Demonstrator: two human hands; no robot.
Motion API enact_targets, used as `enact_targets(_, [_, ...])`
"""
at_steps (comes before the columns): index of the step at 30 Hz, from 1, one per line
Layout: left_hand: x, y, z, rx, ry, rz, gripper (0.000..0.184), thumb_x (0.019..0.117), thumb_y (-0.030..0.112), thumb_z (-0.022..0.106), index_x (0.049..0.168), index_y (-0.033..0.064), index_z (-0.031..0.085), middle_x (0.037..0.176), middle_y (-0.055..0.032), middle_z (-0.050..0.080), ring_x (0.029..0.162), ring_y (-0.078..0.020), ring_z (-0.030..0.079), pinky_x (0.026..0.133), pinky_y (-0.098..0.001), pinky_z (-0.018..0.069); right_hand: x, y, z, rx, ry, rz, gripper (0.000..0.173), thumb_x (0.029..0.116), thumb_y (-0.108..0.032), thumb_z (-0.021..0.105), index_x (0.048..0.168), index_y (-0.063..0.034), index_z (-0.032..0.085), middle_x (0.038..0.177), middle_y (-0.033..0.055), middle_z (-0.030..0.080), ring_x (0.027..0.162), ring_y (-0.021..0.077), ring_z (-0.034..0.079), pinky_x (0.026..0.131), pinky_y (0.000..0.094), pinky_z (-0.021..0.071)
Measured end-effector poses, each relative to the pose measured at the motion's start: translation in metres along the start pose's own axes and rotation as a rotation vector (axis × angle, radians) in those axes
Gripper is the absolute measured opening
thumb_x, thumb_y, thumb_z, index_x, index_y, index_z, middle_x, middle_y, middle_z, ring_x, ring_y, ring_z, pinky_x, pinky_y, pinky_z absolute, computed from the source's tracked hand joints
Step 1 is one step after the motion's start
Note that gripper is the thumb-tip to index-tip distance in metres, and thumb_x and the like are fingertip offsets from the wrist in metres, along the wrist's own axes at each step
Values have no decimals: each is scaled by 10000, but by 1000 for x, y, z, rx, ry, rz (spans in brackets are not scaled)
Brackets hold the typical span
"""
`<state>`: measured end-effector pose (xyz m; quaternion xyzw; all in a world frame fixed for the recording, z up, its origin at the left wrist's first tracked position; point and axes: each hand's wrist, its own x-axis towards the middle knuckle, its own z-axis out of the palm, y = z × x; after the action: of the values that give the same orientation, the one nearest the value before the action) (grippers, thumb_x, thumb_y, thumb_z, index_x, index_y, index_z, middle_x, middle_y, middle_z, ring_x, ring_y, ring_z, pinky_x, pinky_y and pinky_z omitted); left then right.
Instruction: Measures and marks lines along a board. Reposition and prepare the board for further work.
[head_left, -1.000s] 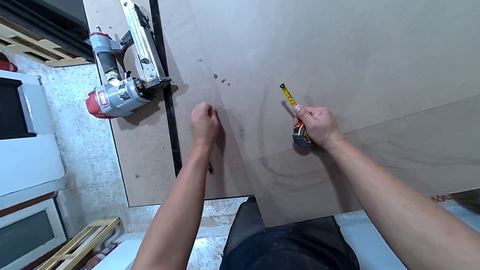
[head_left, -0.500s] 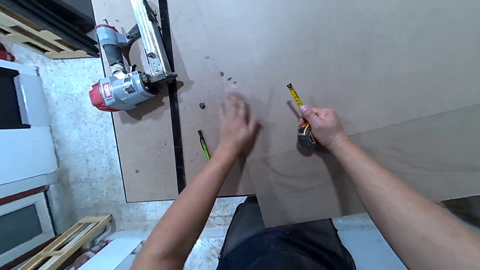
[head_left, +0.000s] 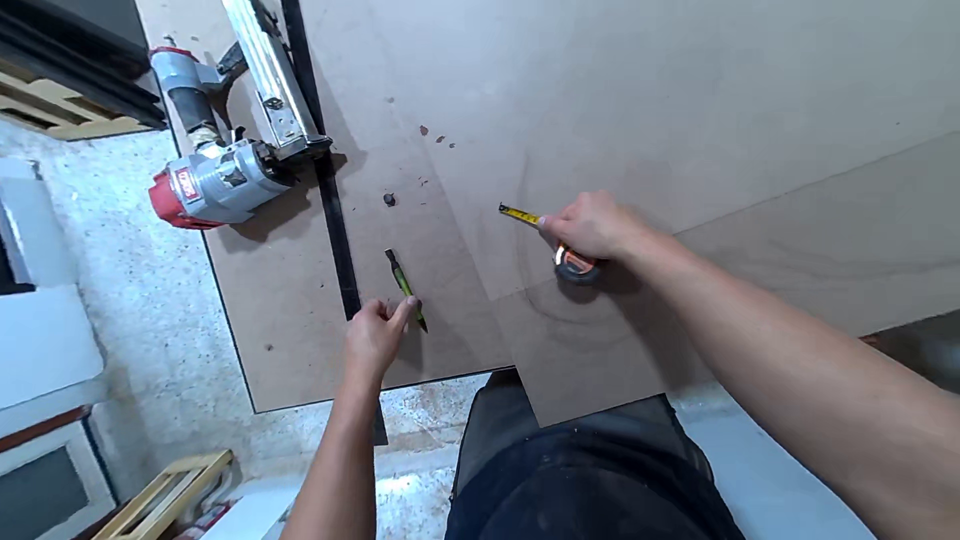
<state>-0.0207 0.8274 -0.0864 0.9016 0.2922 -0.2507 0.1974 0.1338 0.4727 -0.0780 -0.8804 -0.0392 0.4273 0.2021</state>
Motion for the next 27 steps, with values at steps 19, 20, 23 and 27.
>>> enact_targets(19, [40, 118, 35, -1064, -21, 616, 223, 1000, 87, 568, 1172, -15, 666, 939, -104, 724, 760, -195, 701, 667, -362, 617, 19, -35, 3, -184, 16, 117, 644, 1042, -604, 440, 636, -128, 596, 674, 118, 606, 681, 319, 636, 561, 546, 469])
enact_targets(20, [42, 128, 39, -1073, -1, 596, 237, 1016, 79, 543, 1175, -39, 674, 949, -128, 748, 784, -212, 727, 710, -381, 635, 19, -36, 2, -189, 17, 117, 654, 1044, -609, 428, 629, -130, 587, 667, 115, 601, 676, 318, 634, 557, 539, 465])
enact_targets(23, [43, 147, 51, -1088, 82, 463, 196, 1011, 89, 591, 1128, -31, 691, 891, -112, 748, 739, -196, 731, 680, -346, 642, 21, -37, 1, -218, 16, 112, 657, 1046, -613, 410, 624, -138, 576, 653, 102, 590, 666, 306, 630, 545, 529, 455])
enact_targets(27, [45, 151, 59, -988, 146, 392, 158, 983, 146, 654, 1082, 40, 717, 857, -60, 740, 702, -150, 709, 608, -302, 610, 22, -40, -3, -246, 12, 98, 646, 1053, -603, 412, 637, -144, 594, 663, 97, 601, 679, 303, 640, 549, 528, 463])
